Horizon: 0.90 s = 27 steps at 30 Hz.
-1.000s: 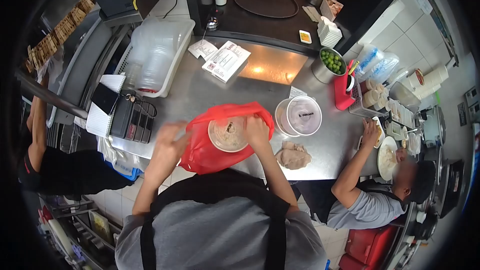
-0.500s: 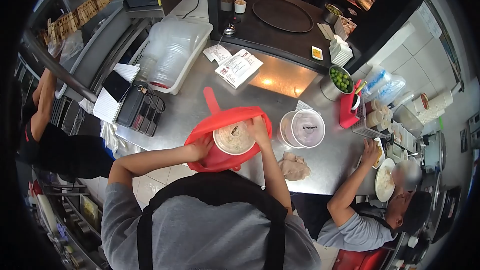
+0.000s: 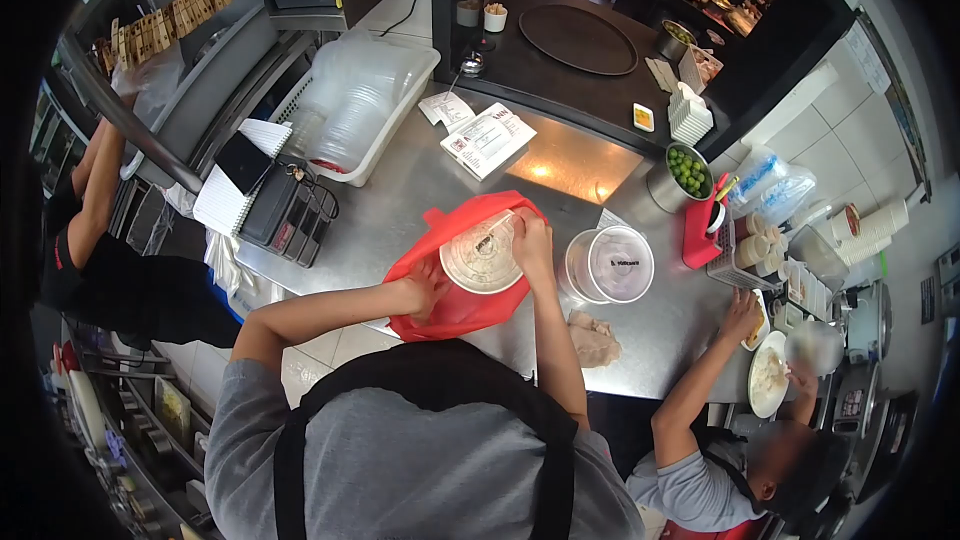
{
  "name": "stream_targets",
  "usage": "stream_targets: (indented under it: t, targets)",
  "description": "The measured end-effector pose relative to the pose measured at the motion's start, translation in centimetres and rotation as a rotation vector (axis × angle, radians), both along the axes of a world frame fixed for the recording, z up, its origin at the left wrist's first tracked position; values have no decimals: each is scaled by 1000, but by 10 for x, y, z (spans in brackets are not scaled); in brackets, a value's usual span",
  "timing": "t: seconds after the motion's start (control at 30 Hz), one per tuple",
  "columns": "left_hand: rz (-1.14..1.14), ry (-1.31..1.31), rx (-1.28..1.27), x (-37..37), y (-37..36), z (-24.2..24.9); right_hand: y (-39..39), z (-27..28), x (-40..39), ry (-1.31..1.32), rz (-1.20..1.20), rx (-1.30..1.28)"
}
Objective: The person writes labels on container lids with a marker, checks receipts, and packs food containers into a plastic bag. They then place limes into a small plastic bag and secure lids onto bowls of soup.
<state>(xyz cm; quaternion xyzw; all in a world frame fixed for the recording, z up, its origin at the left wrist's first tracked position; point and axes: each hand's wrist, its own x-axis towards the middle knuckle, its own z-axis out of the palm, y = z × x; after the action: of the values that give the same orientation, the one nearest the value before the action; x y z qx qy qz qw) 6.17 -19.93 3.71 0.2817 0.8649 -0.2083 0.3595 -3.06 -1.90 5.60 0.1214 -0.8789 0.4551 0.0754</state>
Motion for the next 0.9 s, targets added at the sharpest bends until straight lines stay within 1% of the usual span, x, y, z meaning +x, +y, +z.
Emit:
stream_targets:
  t: [0.07,0.13,0.23,0.33,0.43,0.63,0.73,0.83,0.9]
  targets:
    - [-40,76,155,4,-7,-1,1,-6,-5,-71,-13,-65]
    - [-61,73,207,2,-9,1,-1,-22,-10,-122,-51,-149]
    - [-39,-15,177,-6,-15,3,-9,-32,-13,-113,-157,-140]
    - [-12,-72,140,-12,-22,5,-7,-41,-22,-59,-181,-43]
    - [-2,-109,117,-13,-24,3,-7,-32,-21,-134,-157,-84]
    - [0,-191,57,-7,-22,-5,3,-32,-13,-176,-106,-100]
    - [8,-246,32,-6,-24,-8,7,-40,-15,-154,-108,-21]
    - [21,-248,50,-4,-26,-4,16,-27,-12,-71,-31,144]
    - [38,-167,129,-1,-29,7,15,-8,-9,66,-102,60]
